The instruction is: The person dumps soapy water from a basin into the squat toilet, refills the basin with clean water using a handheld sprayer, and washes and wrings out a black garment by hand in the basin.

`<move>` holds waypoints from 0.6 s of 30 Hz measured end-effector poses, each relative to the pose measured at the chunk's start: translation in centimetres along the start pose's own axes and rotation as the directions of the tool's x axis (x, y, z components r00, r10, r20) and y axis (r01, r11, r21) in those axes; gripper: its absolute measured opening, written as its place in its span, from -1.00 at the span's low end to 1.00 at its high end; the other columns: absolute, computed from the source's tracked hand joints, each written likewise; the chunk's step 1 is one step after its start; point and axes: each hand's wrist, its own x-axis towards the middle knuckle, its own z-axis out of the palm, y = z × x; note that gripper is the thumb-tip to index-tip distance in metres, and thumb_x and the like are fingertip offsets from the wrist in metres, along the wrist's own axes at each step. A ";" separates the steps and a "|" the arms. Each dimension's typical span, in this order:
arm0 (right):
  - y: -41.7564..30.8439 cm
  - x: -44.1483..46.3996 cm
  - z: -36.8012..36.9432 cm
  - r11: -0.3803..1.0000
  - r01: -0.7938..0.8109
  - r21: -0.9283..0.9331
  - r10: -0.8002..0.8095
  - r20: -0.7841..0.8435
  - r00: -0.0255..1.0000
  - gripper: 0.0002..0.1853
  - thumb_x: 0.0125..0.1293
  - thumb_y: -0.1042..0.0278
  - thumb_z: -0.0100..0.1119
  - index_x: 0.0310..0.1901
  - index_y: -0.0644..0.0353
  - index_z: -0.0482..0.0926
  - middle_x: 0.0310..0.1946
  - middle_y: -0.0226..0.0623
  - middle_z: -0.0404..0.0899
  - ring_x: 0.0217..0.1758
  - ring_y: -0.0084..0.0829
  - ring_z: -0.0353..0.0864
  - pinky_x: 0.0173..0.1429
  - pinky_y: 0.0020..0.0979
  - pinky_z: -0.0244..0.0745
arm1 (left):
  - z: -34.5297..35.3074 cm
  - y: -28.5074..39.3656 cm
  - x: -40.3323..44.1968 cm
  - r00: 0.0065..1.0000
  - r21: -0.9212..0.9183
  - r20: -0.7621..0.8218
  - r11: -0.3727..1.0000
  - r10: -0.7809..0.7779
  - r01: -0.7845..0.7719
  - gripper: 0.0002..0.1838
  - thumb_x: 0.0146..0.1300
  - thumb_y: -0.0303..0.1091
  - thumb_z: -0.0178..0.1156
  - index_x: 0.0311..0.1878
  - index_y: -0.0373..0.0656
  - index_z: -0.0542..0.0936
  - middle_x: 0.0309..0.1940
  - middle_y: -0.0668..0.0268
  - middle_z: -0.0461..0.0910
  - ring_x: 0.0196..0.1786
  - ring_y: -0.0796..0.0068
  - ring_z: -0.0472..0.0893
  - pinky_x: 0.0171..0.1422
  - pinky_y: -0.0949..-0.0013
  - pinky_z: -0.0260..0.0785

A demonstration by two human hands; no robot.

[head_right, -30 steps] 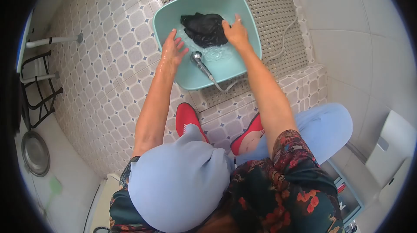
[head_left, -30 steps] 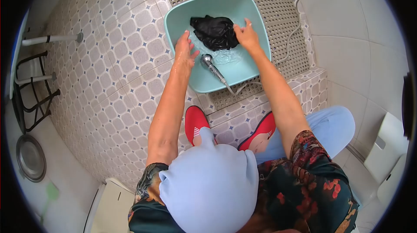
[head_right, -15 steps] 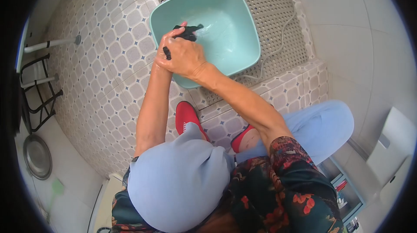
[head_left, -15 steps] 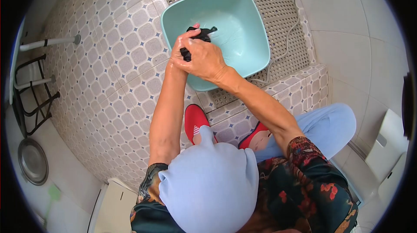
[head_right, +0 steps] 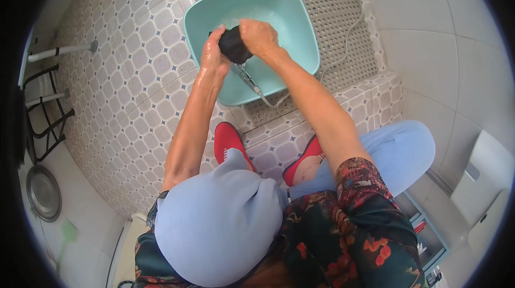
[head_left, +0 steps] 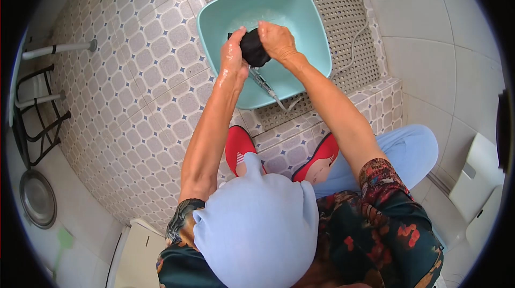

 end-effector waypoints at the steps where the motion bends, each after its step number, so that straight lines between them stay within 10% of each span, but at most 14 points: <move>1: 2.4 0.6 0.3 1.000 0.003 0.000 -0.003 -0.002 1.000 -0.58 0.36 0.07 -0.24 -0.29 0.20 0.56 -0.39 -0.02 0.61 -0.31 0.07 0.60 -0.15 -0.03 0.52 | 0.1 0.3 -0.3 0.994 0.009 0.028 0.995 0.101 -0.101 -0.75 0.22 -0.11 0.15 -0.13 -0.01 0.49 -0.16 0.34 0.53 -0.03 0.38 0.51 0.09 0.09 0.34; 4: 6.5 1.1 2.4 0.986 -0.144 0.087 0.144 0.005 0.990 -0.64 0.33 0.10 -0.13 -0.11 0.20 0.54 -0.32 0.05 0.60 -0.17 0.02 0.60 -0.01 -0.04 0.46 | -1.3 1.2 -0.6 0.986 0.094 -0.113 0.989 0.125 -0.114 -0.35 0.10 -0.04 0.25 0.22 -0.06 0.30 0.22 0.15 0.25 0.30 0.19 0.23 0.23 -0.06 0.17; 6: 6.9 -1.1 3.4 0.928 -0.090 -0.361 -0.044 -0.346 0.937 -0.58 0.23 0.15 0.08 0.03 0.25 0.47 -0.27 0.06 0.59 -0.09 -0.06 0.58 0.08 -0.09 0.41 | -3.2 0.8 0.1 0.988 0.206 -0.132 0.977 0.083 -0.054 0.05 -0.02 0.08 0.31 0.47 0.04 -0.07 0.44 0.07 -0.17 0.44 0.03 -0.05 0.28 -0.09 0.08; 10: 5.6 -3.8 4.8 0.894 0.125 -0.430 -0.229 -0.198 0.953 -0.50 0.11 0.23 0.22 0.09 0.23 0.42 -0.26 0.01 0.60 -0.12 -0.19 0.60 0.05 -0.20 0.45 | -2.9 -0.7 1.1 0.968 0.085 -0.246 0.993 -0.057 0.080 -0.04 0.00 0.01 0.32 0.41 -0.04 0.06 0.40 -0.06 -0.18 0.42 -0.08 -0.04 0.34 -0.16 0.05; 11: 5.3 -3.6 4.4 0.988 -0.146 0.041 0.146 0.012 0.989 -0.51 0.08 0.29 0.23 0.08 0.21 0.43 -0.26 -0.06 0.60 -0.15 -0.23 0.61 0.04 -0.26 0.46 | -3.0 -0.5 1.1 0.968 0.085 -0.246 0.994 -0.053 0.076 -0.04 0.00 0.01 0.32 0.41 -0.04 0.06 0.40 -0.06 -0.18 0.42 -0.08 -0.04 0.34 -0.16 0.05; 12: 4.6 -3.6 3.4 0.767 -0.499 0.404 0.367 0.362 0.857 -0.51 0.05 0.35 0.24 0.08 0.20 0.44 -0.27 -0.12 0.61 -0.18 -0.27 0.61 0.02 -0.31 0.47 | -3.1 -0.5 1.3 0.973 0.070 -0.212 0.992 -0.090 0.107 -0.05 0.00 0.02 0.32 0.40 -0.04 0.07 0.41 -0.05 -0.23 0.43 -0.08 -0.07 0.33 -0.16 0.04; 14: 1.9 -3.8 1.1 0.799 -0.366 0.477 0.234 0.314 0.920 -0.51 -0.01 0.33 0.23 0.03 0.19 0.47 -0.28 -0.09 0.61 -0.18 -0.25 0.62 -0.04 -0.29 0.48 | -3.4 -0.5 1.9 0.976 0.053 -0.177 0.989 -0.127 0.139 -0.06 0.00 0.03 0.32 0.39 -0.05 0.07 0.41 -0.04 -0.28 0.43 -0.08 -0.10 0.33 -0.17 0.04; 18: -6.4 -4.3 -3.1 0.884 -0.064 0.464 -0.039 0.209 0.977 -0.56 -0.10 0.13 0.24 -0.19 0.24 0.52 -0.37 -0.02 0.61 -0.27 -0.07 0.63 -0.15 -0.21 0.50 | -2.7 0.4 2.0 0.997 -0.044 -0.006 0.996 -0.079 0.079 -0.75 0.16 -0.14 0.22 -0.33 -0.13 0.54 -0.42 0.26 0.59 -0.39 0.30 0.60 -0.21 0.28 0.52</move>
